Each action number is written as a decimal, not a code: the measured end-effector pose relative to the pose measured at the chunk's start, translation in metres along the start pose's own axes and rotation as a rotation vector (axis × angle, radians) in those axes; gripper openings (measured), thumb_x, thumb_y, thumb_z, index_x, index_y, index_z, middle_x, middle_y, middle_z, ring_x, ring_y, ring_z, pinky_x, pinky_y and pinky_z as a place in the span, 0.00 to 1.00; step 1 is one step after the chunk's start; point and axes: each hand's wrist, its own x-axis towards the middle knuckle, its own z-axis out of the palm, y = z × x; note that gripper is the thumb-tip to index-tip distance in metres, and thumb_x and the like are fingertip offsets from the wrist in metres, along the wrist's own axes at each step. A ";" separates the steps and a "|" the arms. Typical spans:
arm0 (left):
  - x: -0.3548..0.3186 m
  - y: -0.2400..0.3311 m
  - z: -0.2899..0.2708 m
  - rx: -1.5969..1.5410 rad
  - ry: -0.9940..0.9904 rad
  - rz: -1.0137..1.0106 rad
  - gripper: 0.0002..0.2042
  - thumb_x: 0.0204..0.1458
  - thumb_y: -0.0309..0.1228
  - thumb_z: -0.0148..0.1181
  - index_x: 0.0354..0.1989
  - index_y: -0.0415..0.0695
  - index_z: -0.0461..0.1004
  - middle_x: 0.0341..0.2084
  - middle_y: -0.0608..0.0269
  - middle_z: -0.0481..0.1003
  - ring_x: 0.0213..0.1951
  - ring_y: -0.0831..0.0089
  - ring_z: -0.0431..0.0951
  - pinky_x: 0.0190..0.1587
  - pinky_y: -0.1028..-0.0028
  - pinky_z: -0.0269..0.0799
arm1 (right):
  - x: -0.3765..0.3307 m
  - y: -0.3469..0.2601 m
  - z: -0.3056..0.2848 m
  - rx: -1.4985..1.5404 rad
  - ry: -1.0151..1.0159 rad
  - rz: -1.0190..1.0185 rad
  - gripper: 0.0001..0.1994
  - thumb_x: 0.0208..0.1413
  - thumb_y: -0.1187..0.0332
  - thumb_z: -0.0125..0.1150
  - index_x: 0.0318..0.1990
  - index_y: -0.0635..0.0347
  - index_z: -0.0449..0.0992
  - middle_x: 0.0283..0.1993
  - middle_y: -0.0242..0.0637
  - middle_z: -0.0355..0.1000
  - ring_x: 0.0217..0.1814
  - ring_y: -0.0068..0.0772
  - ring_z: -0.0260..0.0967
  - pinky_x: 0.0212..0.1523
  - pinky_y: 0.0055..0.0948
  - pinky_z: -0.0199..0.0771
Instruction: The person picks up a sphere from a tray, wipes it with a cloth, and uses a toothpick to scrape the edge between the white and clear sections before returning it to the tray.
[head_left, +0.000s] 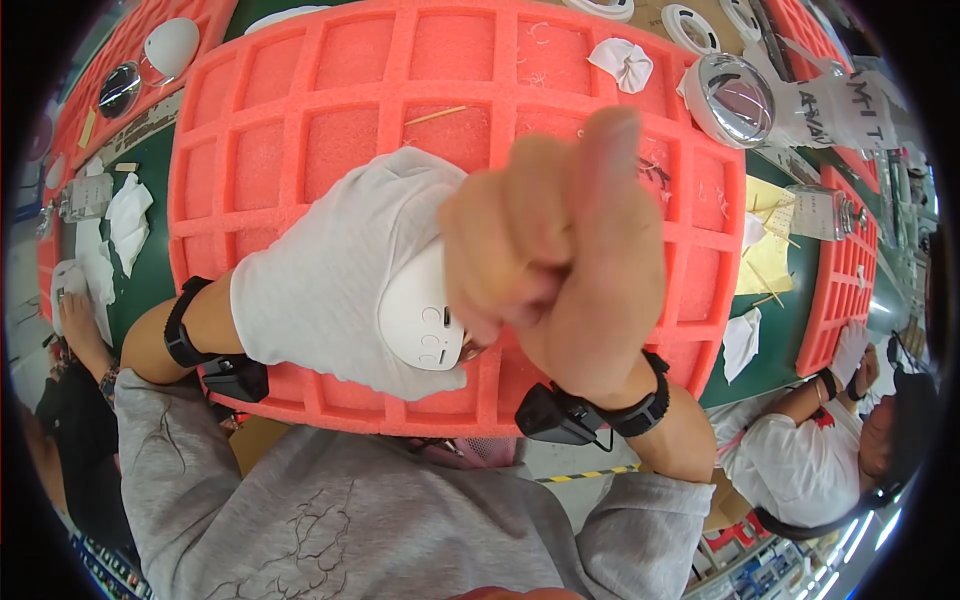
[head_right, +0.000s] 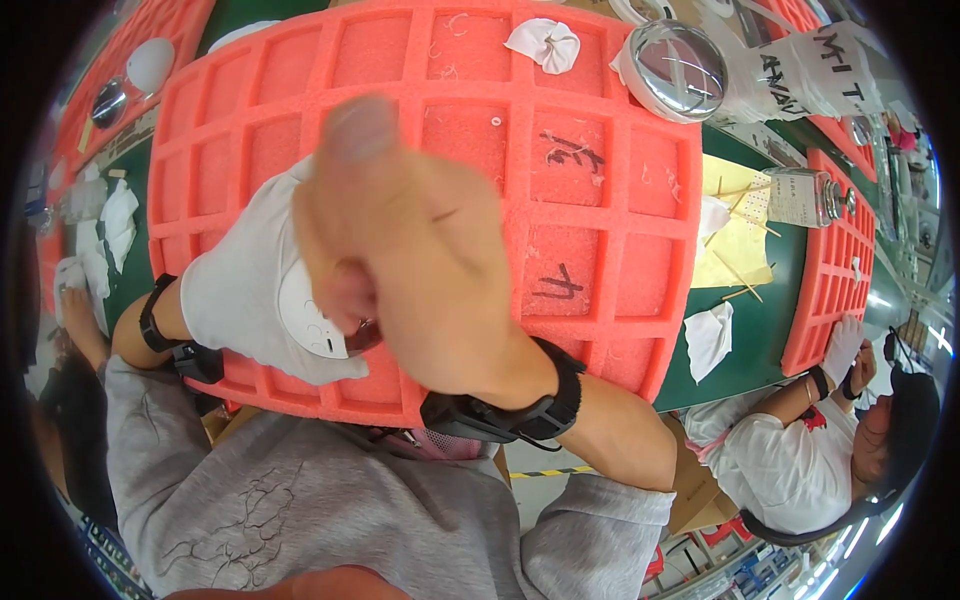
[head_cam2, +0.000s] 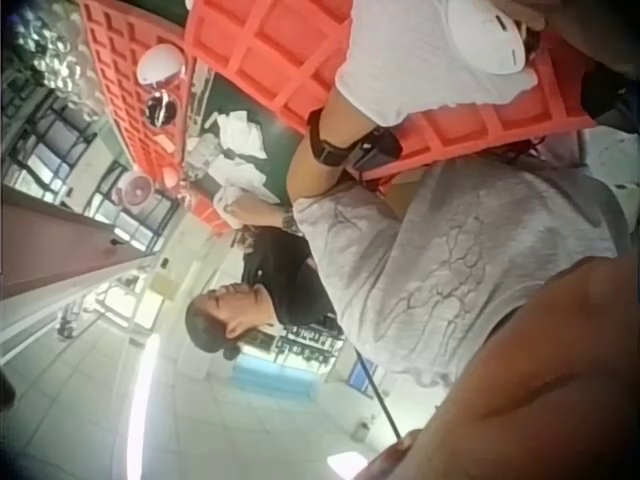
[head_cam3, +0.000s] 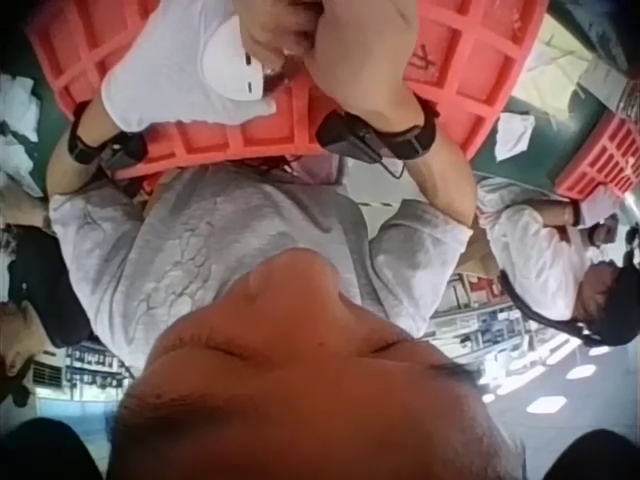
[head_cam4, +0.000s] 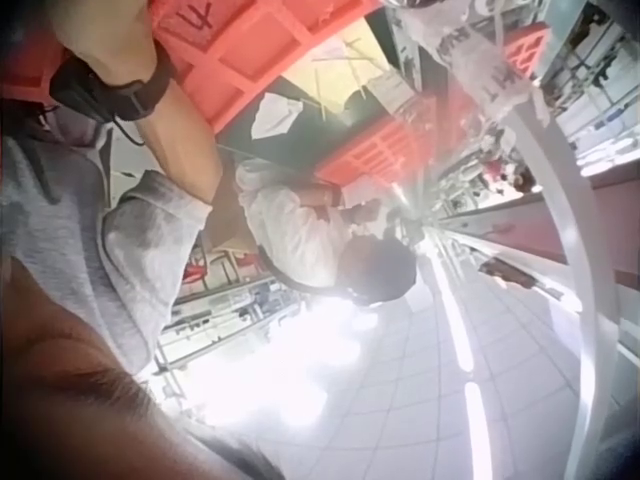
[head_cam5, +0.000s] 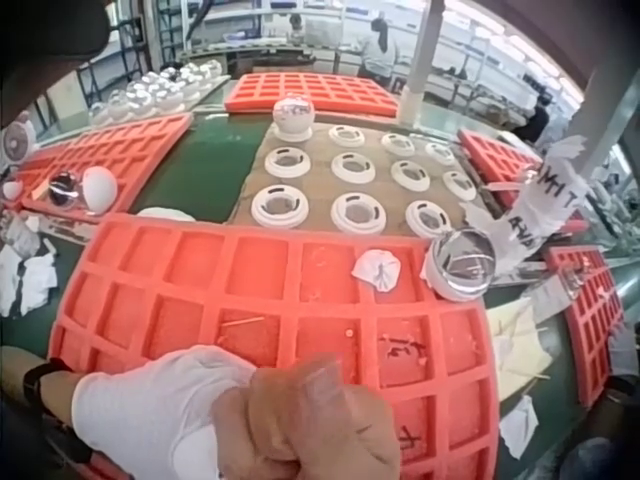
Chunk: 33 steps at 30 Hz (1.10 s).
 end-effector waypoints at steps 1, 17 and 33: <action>0.000 0.000 0.000 -0.001 0.000 0.000 0.47 0.29 0.48 0.82 0.61 0.45 0.68 0.56 0.55 0.71 0.59 0.51 0.70 0.66 0.55 0.61 | 0.002 -0.002 -0.001 0.043 0.048 0.003 0.31 0.74 0.39 0.23 0.22 0.50 0.53 0.15 0.26 0.50 0.13 0.23 0.42 0.12 0.27 0.52; 0.004 -0.007 0.001 -0.018 0.073 0.082 0.28 0.29 0.47 0.81 0.41 0.51 0.78 0.43 0.61 0.77 0.49 0.50 0.73 0.55 0.56 0.65 | 0.003 0.005 -0.002 0.108 0.101 -0.064 0.31 0.74 0.40 0.22 0.22 0.51 0.54 0.15 0.26 0.52 0.13 0.23 0.45 0.12 0.26 0.56; 0.000 -0.011 0.011 0.022 0.181 0.067 0.35 0.28 0.47 0.81 0.48 0.47 0.76 0.47 0.58 0.76 0.51 0.49 0.72 0.56 0.57 0.64 | -0.002 0.010 -0.010 -0.007 -0.018 -0.045 0.30 0.74 0.41 0.23 0.23 0.50 0.53 0.16 0.26 0.51 0.14 0.23 0.45 0.13 0.27 0.58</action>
